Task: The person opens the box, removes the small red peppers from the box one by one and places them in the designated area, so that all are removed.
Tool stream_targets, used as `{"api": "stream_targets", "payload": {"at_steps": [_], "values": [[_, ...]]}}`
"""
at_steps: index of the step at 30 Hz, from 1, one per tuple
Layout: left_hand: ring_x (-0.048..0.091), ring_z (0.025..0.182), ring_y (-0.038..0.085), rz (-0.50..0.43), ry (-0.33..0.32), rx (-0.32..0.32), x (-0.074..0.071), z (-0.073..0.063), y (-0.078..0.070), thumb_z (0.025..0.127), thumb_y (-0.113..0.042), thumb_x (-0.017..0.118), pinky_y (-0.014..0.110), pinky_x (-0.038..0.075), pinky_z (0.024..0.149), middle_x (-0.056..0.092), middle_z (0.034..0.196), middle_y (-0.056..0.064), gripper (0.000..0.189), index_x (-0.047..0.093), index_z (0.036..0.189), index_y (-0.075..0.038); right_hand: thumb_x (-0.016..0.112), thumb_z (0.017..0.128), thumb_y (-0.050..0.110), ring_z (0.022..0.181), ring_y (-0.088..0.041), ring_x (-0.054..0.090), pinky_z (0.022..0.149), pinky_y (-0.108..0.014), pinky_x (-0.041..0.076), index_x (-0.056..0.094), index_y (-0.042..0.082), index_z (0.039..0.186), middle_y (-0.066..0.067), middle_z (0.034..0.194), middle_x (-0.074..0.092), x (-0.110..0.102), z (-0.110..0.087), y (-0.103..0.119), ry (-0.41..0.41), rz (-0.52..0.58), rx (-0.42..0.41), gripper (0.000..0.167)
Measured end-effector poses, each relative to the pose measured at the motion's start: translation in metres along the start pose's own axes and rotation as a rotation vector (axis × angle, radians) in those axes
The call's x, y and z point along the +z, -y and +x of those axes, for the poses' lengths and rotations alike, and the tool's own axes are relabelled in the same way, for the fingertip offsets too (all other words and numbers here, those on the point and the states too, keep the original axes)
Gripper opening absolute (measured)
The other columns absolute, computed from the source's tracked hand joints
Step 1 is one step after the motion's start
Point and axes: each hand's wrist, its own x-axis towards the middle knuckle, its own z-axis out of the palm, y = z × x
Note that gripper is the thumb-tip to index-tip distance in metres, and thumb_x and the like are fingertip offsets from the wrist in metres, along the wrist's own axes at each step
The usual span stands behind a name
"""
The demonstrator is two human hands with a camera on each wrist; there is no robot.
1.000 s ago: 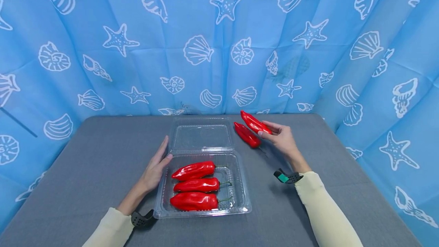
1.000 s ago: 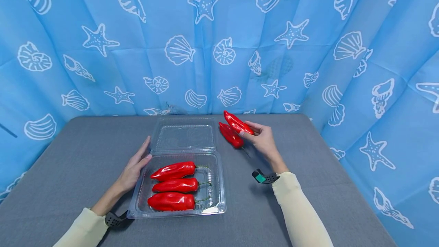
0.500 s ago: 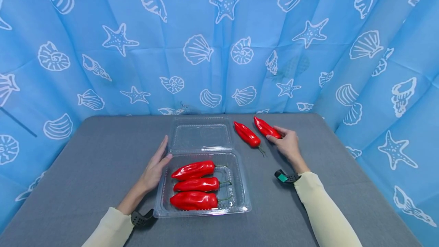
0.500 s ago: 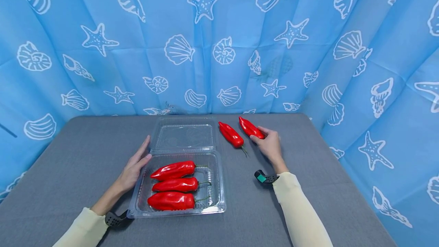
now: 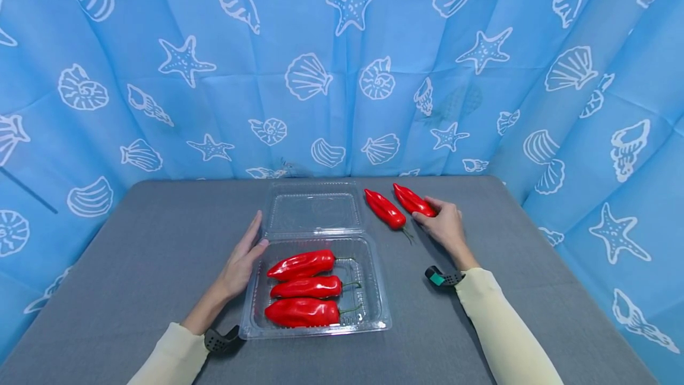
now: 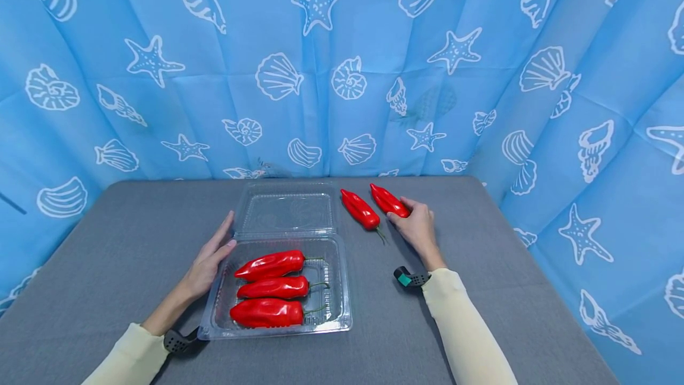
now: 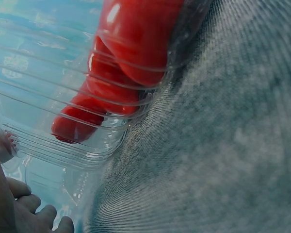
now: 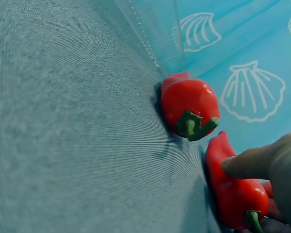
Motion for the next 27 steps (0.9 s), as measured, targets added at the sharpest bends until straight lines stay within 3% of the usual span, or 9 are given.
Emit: {"api": "stream_targets", "payload": {"at_steps": [7, 12, 27], "values": [[0.0, 0.154, 0.039, -0.01, 0.003, 0.005, 0.0, 0.0, 0.0, 0.107, -0.022, 0.042, 0.067, -0.001, 0.119, 0.004, 0.169, 0.016, 0.067, 0.011, 0.162, -0.003, 0.069, 0.097, 0.02, 0.132, -0.041, 0.05, 0.107, -0.053, 0.045, 0.05, -0.002, 0.147, -0.024, 0.145, 0.053, -0.007, -0.002, 0.011, -0.017, 0.038, -0.015, 0.059], [0.0, 0.154, 0.039, -0.015, 0.002, 0.005, 0.0, 0.0, 0.001, 0.107, -0.022, 0.042, 0.067, 0.0, 0.119, 0.004, 0.17, 0.016, 0.066, 0.011, 0.162, -0.002, 0.071, 0.095, 0.02, 0.131, -0.041, 0.053, 0.106, -0.053, 0.046, 0.051, 0.0, 0.147, -0.023, 0.144, 0.055, -0.011, -0.007, 0.03, -0.04, 0.034, -0.078, 0.059], [0.0, 0.154, 0.04, -0.002, 0.003, 0.004, 0.0, 0.001, 0.0, 0.107, -0.022, 0.042, 0.067, 0.0, 0.118, 0.004, 0.169, 0.016, 0.067, 0.01, 0.163, -0.005, 0.082, 0.086, 0.017, 0.123, -0.037, 0.059, 0.096, -0.052, 0.053, 0.062, 0.003, 0.138, -0.019, 0.137, 0.062, 0.006, -0.033, 0.086, 0.074, 0.146, -0.262, 0.058]]}}
